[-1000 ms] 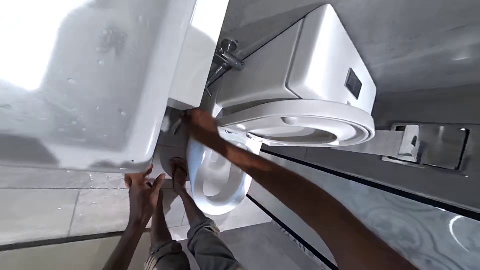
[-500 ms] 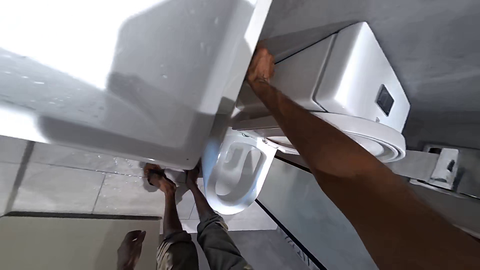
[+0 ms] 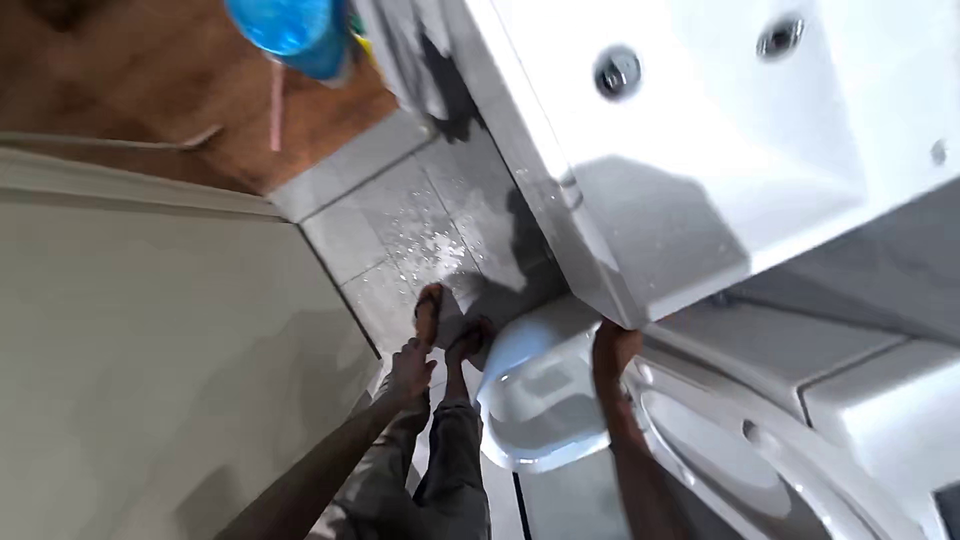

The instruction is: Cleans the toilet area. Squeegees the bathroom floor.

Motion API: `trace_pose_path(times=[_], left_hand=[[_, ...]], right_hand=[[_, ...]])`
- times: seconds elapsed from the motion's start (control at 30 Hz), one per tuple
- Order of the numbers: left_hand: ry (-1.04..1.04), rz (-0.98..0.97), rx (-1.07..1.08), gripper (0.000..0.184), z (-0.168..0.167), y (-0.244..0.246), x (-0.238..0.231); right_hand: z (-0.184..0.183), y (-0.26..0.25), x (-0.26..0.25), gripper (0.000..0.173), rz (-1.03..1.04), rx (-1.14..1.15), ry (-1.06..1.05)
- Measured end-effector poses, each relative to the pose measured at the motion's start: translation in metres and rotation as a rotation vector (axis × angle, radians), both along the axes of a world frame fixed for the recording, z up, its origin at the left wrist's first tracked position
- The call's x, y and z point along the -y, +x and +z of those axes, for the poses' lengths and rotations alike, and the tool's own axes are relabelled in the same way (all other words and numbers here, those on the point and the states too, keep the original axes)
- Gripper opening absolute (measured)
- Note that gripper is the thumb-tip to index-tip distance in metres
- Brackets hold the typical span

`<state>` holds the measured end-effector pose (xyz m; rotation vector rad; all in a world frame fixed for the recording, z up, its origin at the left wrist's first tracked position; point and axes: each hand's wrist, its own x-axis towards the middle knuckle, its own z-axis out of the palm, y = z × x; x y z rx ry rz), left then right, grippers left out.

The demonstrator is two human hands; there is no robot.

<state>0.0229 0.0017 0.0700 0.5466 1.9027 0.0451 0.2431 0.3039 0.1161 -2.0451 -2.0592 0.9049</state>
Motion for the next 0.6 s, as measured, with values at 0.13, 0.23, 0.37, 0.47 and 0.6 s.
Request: trace_pose_path(times=[0.13,0.23,0.37,0.47,0.6], left_hand=[[0.053,0.060,-0.030,0.042,0.065,-0.034,-0.009],[0.067,0.129,-0.094,0.040,0.101,-0.069,-0.003],[0.084,0.229,-0.227,0.042,0.133,-0.139,0.011],[0.085,0.270,-0.345,0.043,0.137,-0.201,0.026],[0.092,0.110,-0.530,0.063,0.131,-0.330,0.024]], right_hand=[[0.038,-0.063,0.100,0.038,0.281,-0.077,-0.249],[0.096,-0.110,0.125,0.032,0.393,-0.166,-0.056],[0.195,-0.189,0.101,0.024,0.663,-0.441,0.225],[0.260,-0.246,0.079,0.027,0.857,-0.484,0.551],[0.264,-0.316,0.059,0.035,0.832,-0.549,0.864]])
